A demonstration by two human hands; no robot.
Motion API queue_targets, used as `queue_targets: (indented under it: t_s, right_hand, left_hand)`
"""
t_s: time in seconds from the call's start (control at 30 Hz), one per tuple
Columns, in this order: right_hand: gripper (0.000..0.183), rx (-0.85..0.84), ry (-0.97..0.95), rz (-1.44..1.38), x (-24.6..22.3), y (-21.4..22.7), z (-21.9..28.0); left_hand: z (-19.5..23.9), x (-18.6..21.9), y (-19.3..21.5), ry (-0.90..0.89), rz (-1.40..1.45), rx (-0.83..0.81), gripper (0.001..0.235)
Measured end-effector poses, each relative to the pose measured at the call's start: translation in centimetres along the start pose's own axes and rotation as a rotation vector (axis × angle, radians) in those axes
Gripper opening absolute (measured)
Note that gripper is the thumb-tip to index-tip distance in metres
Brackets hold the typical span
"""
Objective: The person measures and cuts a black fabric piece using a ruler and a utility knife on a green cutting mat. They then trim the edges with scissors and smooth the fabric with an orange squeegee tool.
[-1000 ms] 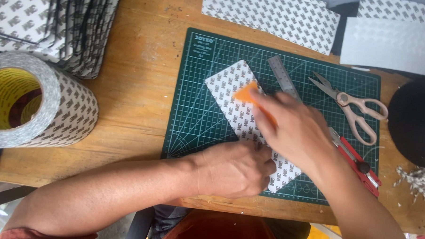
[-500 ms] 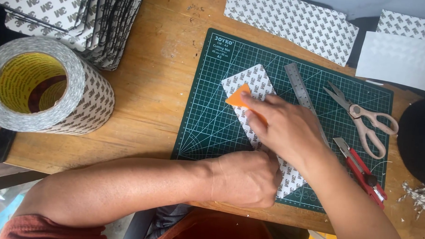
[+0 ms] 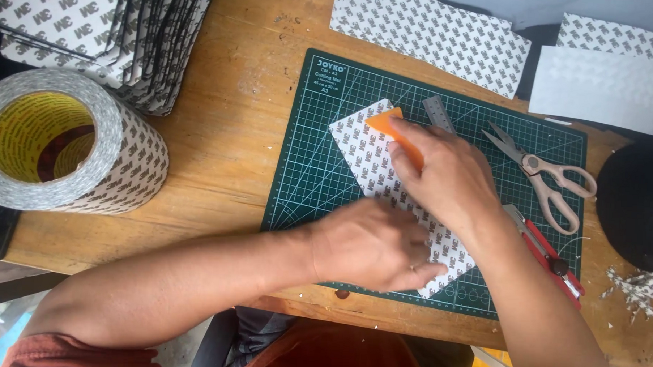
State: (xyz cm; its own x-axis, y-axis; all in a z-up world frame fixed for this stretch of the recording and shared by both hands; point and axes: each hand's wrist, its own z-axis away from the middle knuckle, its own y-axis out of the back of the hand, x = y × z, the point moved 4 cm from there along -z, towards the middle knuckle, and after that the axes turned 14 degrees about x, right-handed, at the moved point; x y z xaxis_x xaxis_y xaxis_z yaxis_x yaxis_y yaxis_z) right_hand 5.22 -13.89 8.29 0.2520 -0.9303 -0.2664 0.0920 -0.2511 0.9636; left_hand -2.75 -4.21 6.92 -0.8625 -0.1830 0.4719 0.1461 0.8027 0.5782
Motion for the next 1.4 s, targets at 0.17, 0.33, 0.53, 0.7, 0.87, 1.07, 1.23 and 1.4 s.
queue_targets:
  t_s: [0.17, 0.33, 0.53, 0.7, 0.87, 1.07, 1.23, 1.4]
  right_hand:
    - [0.037, 0.031, -0.009, -0.070, 3.1, -2.6, -0.2]
    - [0.040, -0.081, 0.027, 0.044, 2.0, -1.0, 0.1]
    - [0.048, -0.190, 0.034, 0.096, -0.1, 1.1, 2.6]
    - [0.053, -0.193, 0.068, 0.180, 2.1, -0.7, 6.0]
    - [0.058, -0.262, 0.139, 0.350, 4.0, -1.1, 10.0]
    - [0.056, -0.026, 0.279, 0.276, 6.2, -1.0, 15.2]
    - [0.053, 0.105, 0.324, 0.362, 7.7, -1.6, 18.8]
    - [0.055, 0.203, 0.308, 0.345, 8.9, -1.0, 21.1]
  left_hand:
    - [-1.3, -3.7, 3.0, 0.220, -0.111, 0.548, 0.039]
    - [-0.2, -8.3, 2.7, 0.572, -0.121, 0.388, 0.044]
    - [0.0, -9.3, 2.5, 0.672, -0.170, 0.257, 0.044]
    - [0.6, -9.9, 1.6, 0.607, -0.187, 0.297, 0.019]
    - [1.5, -10.3, -0.1, 0.425, -0.428, 0.201, 0.043]
    - [1.8, -10.2, -1.0, 0.301, -0.554, 0.100, 0.040]
    - [1.7, -10.1, -0.8, 0.300, -0.567, 0.092, 0.037]
    - [1.8, -10.1, -0.8, 0.296, -0.580, 0.065, 0.040]
